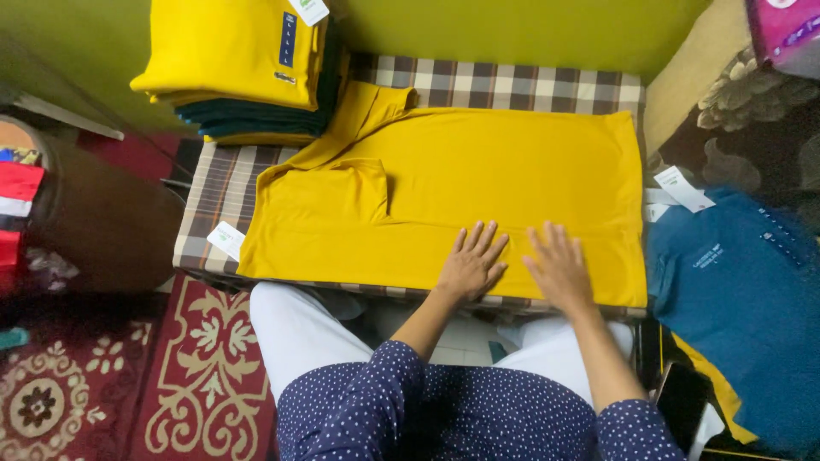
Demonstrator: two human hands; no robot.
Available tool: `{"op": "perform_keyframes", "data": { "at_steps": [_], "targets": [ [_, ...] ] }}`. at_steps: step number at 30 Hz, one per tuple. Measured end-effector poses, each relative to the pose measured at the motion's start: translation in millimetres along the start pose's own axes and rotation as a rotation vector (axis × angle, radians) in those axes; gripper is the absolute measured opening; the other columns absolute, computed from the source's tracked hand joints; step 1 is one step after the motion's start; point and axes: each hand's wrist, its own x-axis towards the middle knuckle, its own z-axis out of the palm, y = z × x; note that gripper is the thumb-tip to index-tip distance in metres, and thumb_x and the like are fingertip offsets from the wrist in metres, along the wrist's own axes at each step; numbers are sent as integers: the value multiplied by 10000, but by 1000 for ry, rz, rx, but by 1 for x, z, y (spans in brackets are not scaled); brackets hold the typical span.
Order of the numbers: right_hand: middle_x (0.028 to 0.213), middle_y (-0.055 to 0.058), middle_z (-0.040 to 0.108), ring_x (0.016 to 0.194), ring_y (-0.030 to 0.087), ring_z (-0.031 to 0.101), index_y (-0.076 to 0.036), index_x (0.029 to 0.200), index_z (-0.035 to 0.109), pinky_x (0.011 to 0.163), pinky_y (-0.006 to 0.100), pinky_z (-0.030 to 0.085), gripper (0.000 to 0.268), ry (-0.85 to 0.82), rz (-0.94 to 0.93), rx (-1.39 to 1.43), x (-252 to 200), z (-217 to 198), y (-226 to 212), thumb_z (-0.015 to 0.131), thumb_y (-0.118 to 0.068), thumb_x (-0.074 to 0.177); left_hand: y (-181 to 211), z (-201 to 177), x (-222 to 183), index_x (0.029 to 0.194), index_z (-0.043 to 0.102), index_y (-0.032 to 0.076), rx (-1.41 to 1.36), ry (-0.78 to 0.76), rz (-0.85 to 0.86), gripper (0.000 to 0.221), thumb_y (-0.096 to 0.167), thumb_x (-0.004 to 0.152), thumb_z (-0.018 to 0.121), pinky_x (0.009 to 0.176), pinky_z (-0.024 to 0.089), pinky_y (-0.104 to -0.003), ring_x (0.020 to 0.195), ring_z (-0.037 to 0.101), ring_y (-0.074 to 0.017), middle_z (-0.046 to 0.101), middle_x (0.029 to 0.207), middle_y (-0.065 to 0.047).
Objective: Folding a yellow polo shirt on a low table covered with a checkered cloth.
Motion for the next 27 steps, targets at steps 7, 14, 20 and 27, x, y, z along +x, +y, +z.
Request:
{"op": "perform_keyframes", "data": {
  "at_steps": [7, 14, 20, 27],
  "targets": [
    [1724, 199, 73, 1592, 364, 31, -200, 1677, 148, 1259, 584, -1, 663, 67, 339, 68, -14, 13, 72, 189, -554, 1118, 2, -3, 3, 1653, 175, 310, 19, 33, -32, 653, 600, 1069, 195, 1278, 3, -518, 1597, 48, -299, 78, 1741, -49],
    [1727, 186, 74, 1593, 362, 32, -212, 1679, 146, 1267, 573, 10, 654, 91, 348, 130, -13, -4, 55, 160, -555, 1122, -68, -25, -41, 1642, 194, 337, 25, 85, -93, 676, 649, 1044, 240, 1275, 76, -547, 1595, 88, -318, 108, 1736, -41],
    [1715, 197, 125, 1576, 364, 47, -117, 1642, 236, 1233, 552, 13, 686, 150, 327, 84, -7, 8, 41, 179, -497, 1074, -182, -53, -135, 1624, 243, 183, 43, 267, -490, 780, 651, 1002, 292, 1215, 89, -581, 1556, 93, -371, 140, 1701, -115],
    [1691, 291, 153, 1575, 442, 103, -146, 1667, 209, 1237, 636, 80, 638, 42, 51, 87, 8, 11, -59, 254, -463, 1115, -266, -74, -186, 1651, 229, 245, 9, 316, -941, 785, 722, 1028, 240, 1266, 51, -558, 1581, 95, -368, 114, 1724, -119]
  ]
}}
